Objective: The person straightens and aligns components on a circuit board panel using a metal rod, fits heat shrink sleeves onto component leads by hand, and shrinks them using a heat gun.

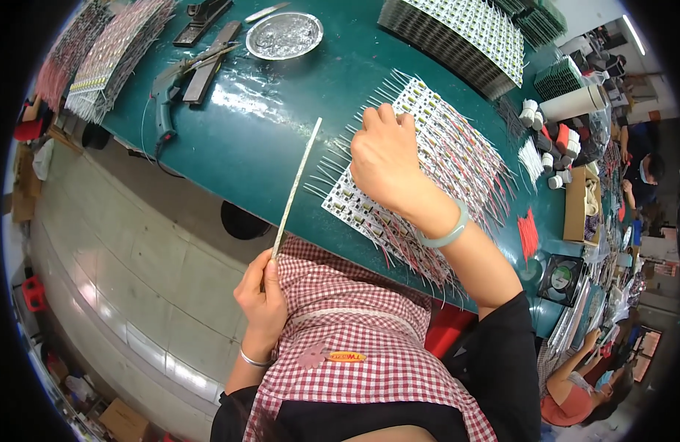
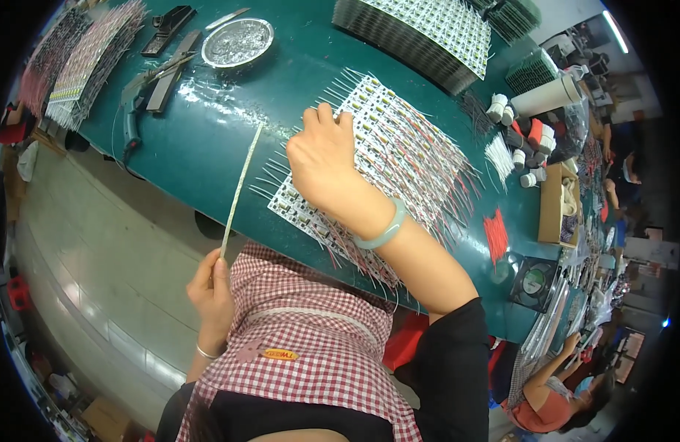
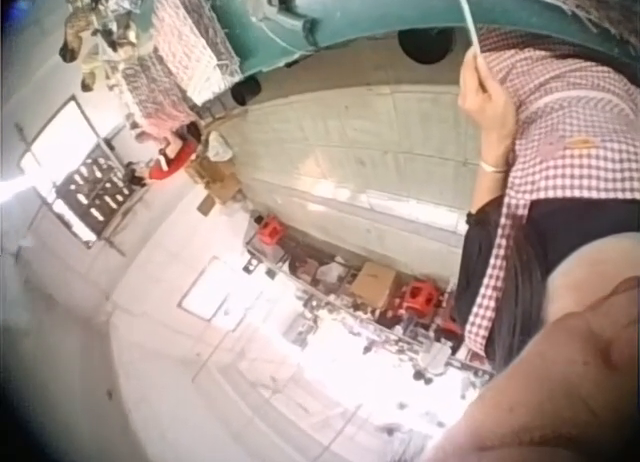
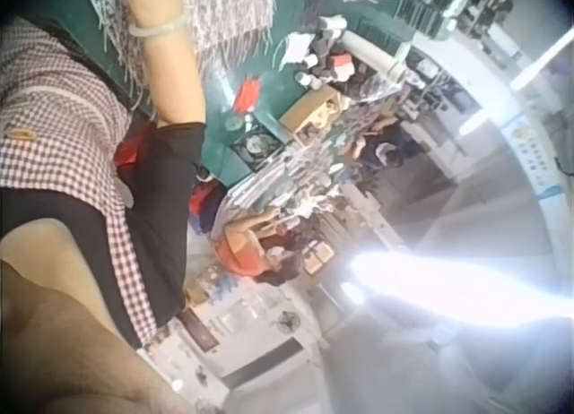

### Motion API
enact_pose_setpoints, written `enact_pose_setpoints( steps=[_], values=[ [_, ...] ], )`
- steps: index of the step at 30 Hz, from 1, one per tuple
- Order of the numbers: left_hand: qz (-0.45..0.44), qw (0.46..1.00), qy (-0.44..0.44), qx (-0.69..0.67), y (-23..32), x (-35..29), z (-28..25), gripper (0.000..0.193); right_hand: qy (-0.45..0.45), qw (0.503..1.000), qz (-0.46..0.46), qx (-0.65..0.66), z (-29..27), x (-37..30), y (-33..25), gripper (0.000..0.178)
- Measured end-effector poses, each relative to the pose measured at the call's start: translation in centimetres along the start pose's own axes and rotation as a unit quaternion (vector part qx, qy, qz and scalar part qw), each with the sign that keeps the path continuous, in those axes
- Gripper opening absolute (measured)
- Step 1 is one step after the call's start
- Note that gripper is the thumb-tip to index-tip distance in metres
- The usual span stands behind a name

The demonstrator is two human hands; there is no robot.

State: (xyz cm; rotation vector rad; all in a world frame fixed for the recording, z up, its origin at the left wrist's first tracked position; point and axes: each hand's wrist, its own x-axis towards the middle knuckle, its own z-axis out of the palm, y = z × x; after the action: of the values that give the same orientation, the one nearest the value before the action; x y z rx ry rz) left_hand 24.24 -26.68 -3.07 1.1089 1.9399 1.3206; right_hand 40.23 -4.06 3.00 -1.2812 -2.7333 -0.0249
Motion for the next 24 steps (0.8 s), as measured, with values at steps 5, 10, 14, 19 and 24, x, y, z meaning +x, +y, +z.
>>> enact_pose_setpoints(
  steps=[5, 10, 14, 19, 24],
  values=[
    [0.015, 1.000, 0.011, -0.014, -0.4, 0.6, -0.3, 0.017, -0.012, 0.999, -0.001, -0.032, 1.0, 0.2, -0.6, 0.010],
    [0.034, 0.999, 0.005, -0.025, -0.3, 1.0, -0.6, 0.017, -0.006, 0.998, 0.053, 0.016, 1.7, -0.2, -0.5, 0.006],
    [0.044, 0.998, 0.008, -0.034, -0.7, 0.9, -0.6, 0.017, 0.002, 0.995, 0.074, 0.071, 1.7, -1.1, 0.2, 0.004],
    [0.037, 0.998, 0.016, -0.039, -1.5, 0.6, -0.8, 0.017, 0.085, 0.980, 0.076, 0.161, 0.0, -3.8, 0.8, 0.008],
    [0.059, 0.997, 0.011, -0.044, -1.4, 0.9, -0.7, 0.016, 0.137, 0.963, 0.093, 0.214, -2.3, -3.9, -0.2, 0.010]
  ],
)
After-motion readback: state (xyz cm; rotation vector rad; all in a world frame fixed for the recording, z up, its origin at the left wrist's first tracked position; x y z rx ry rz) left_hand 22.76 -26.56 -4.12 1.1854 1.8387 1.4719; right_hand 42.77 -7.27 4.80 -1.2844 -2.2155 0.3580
